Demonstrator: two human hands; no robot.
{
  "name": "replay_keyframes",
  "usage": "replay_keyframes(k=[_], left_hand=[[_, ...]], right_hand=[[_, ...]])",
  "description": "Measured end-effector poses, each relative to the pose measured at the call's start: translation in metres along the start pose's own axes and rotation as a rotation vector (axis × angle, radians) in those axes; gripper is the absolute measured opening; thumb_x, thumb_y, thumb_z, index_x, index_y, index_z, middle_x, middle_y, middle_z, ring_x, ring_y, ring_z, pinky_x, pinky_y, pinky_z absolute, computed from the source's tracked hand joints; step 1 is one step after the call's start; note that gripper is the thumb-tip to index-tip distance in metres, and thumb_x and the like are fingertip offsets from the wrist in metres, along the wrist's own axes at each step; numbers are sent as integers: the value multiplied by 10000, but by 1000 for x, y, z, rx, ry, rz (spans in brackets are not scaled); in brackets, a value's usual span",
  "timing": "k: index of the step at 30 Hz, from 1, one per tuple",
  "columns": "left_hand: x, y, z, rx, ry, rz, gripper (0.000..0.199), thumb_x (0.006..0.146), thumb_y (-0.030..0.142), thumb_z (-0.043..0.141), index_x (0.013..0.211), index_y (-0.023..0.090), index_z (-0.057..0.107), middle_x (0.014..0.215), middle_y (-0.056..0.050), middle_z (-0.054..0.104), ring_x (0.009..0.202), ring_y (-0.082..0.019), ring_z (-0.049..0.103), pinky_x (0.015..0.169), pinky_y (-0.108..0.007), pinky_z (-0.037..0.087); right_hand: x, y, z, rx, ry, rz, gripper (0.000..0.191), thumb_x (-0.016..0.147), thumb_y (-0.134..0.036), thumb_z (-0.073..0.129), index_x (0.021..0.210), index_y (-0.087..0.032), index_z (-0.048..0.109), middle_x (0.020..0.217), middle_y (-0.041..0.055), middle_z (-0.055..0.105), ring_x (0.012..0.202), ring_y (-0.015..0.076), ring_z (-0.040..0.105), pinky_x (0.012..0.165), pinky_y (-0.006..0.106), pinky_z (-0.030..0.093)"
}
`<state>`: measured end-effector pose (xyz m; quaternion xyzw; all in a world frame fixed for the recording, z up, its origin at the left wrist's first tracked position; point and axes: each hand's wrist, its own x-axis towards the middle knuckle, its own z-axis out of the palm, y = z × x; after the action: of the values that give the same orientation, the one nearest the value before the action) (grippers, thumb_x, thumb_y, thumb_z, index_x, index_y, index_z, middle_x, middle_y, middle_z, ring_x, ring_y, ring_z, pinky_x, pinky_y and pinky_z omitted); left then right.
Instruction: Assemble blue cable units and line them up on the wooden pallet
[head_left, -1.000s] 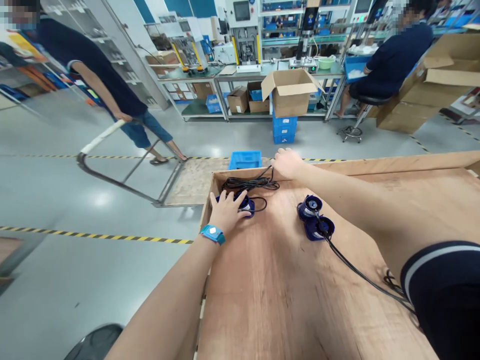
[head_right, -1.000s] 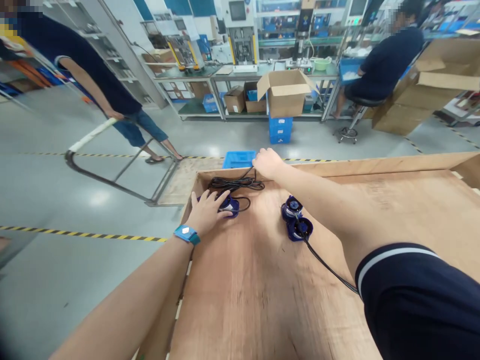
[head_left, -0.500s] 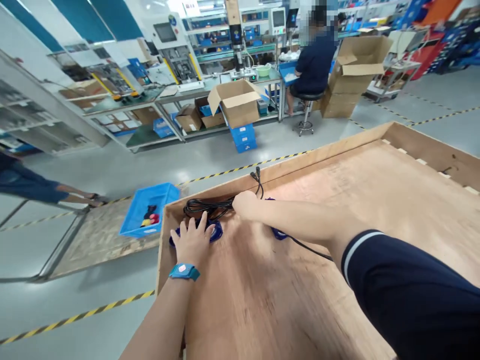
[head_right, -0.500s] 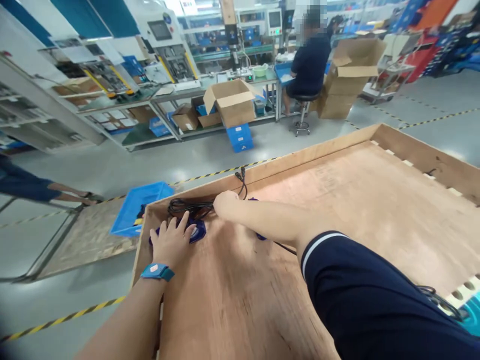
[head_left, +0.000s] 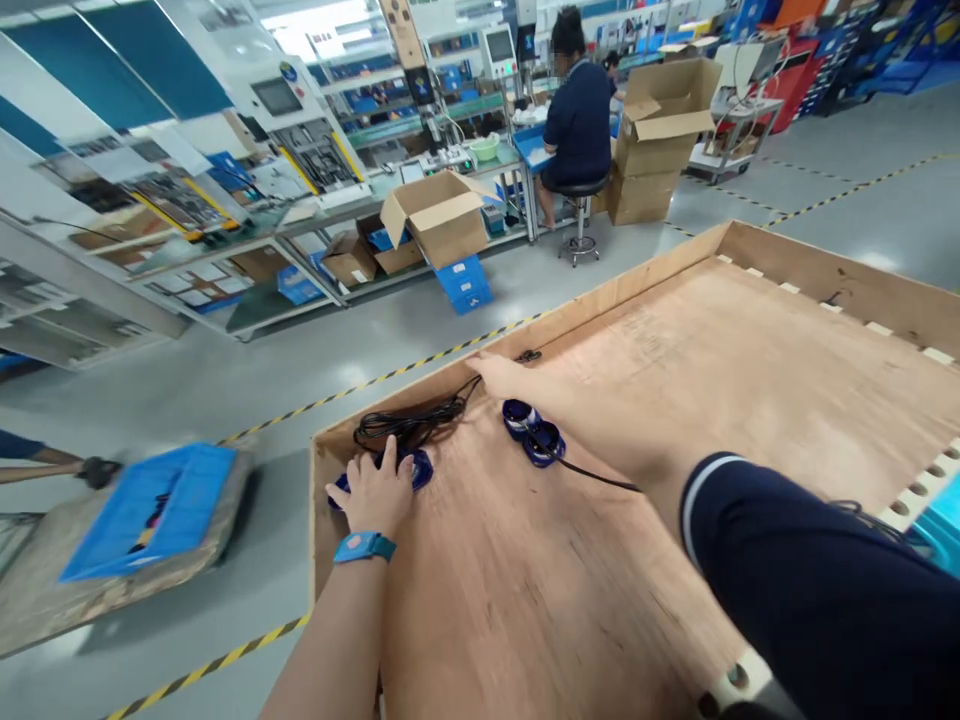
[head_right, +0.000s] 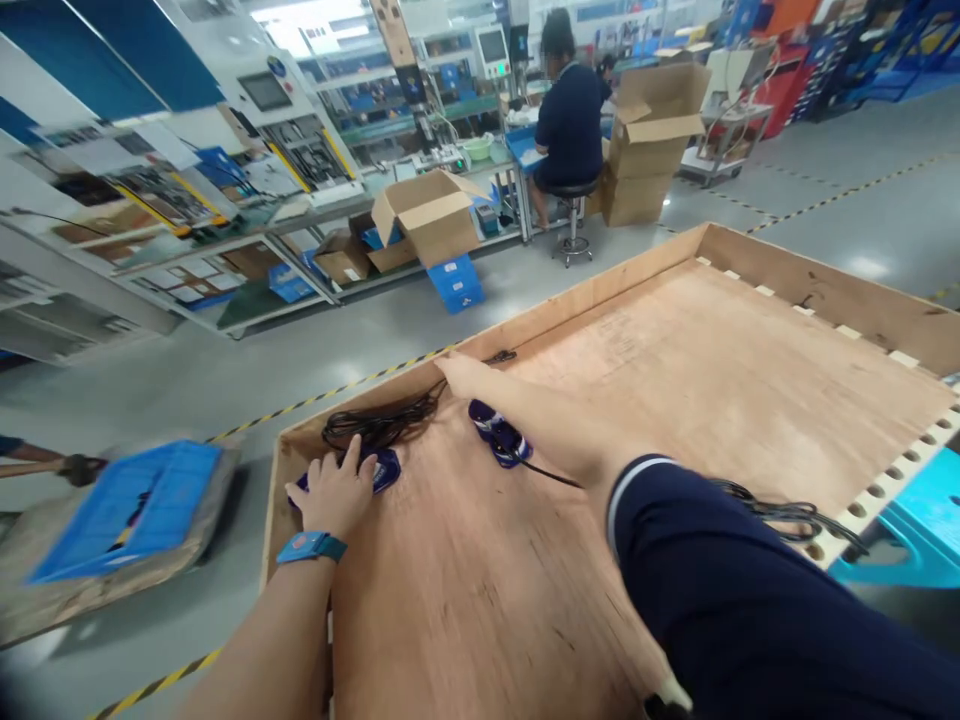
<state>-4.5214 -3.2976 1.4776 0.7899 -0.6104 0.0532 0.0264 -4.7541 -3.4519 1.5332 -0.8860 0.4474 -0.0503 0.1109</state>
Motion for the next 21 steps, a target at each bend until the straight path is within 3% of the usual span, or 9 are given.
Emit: replay_keyframes(k=[2,4,7,9,11,13,16,18,21], left_hand=[[-10,6,-3,-11,53,17,643,1008,438,323,1546,91,381,1482,-339,396,1422,-504,325,1062,-818,241],[-22,15,-6,-22,127,117,698,976,419,403,1553,33,328,1553,-370,261,1473,-532,212,1097,-817,182],[-29,38,-7,-45,187,401,708,933,334,472,1576,93,296,1647,-287,110,1531,-464,113,1195,-732,106],[-19,65,-7,-65,148,577,727,902,269,506,1590,180,288,1677,-211,68,1544,-416,121,1230,-649,169],[-1,100,-7,-76,68,731,772,867,223,541,1595,224,284,1679,-175,81,1543,-398,137,1221,-575,271],[20,135,-8,-60,-18,836,736,850,168,527,1564,228,360,1648,-171,179,1521,-383,213,1193,-508,340],[44,171,-13,2,-150,831,583,855,96,440,1411,233,554,1454,-163,436,1343,-324,469,1106,-425,431],[49,178,-18,52,-214,760,508,862,104,440,1319,244,613,1295,-149,513,1189,-302,553,1026,-405,480],[39,165,-25,99,-230,696,438,852,134,495,1260,224,630,1201,-155,518,1095,-312,563,978,-413,495]], right_hand=[[-53,31,-5,98,142,-31,607,893,-30,546,1490,-88,455,1465,181,530,1343,211,522,1139,323,431],[-131,69,-8,207,207,6,497,930,-140,587,1424,-111,540,1371,154,615,1265,224,584,1096,351,472],[-278,118,-4,174,126,266,506,908,-409,698,1338,-154,622,1343,165,632,1264,282,589,1086,426,478],[-366,133,9,58,90,498,713,842,-538,742,1431,-183,553,1473,202,517,1380,350,479,1135,536,411],[-427,135,30,25,35,604,825,822,-565,748,1509,-206,465,1535,220,435,1421,379,419,1117,592,399],[-455,132,53,3,32,608,777,845,-511,735,1509,-211,463,1546,209,424,1417,375,420,1100,594,404],[-460,128,75,-35,120,570,505,920,-392,658,1383,-201,591,1485,175,510,1332,344,500,1053,539,445],[-457,128,80,-57,188,547,356,965,-360,589,1276,-206,664,1470,168,527,1300,334,517,1031,518,459],[-459,129,81,-102,248,515,324,992,-368,535,1217,-203,699,1525,184,461,1329,361,480,1029,541,448]])
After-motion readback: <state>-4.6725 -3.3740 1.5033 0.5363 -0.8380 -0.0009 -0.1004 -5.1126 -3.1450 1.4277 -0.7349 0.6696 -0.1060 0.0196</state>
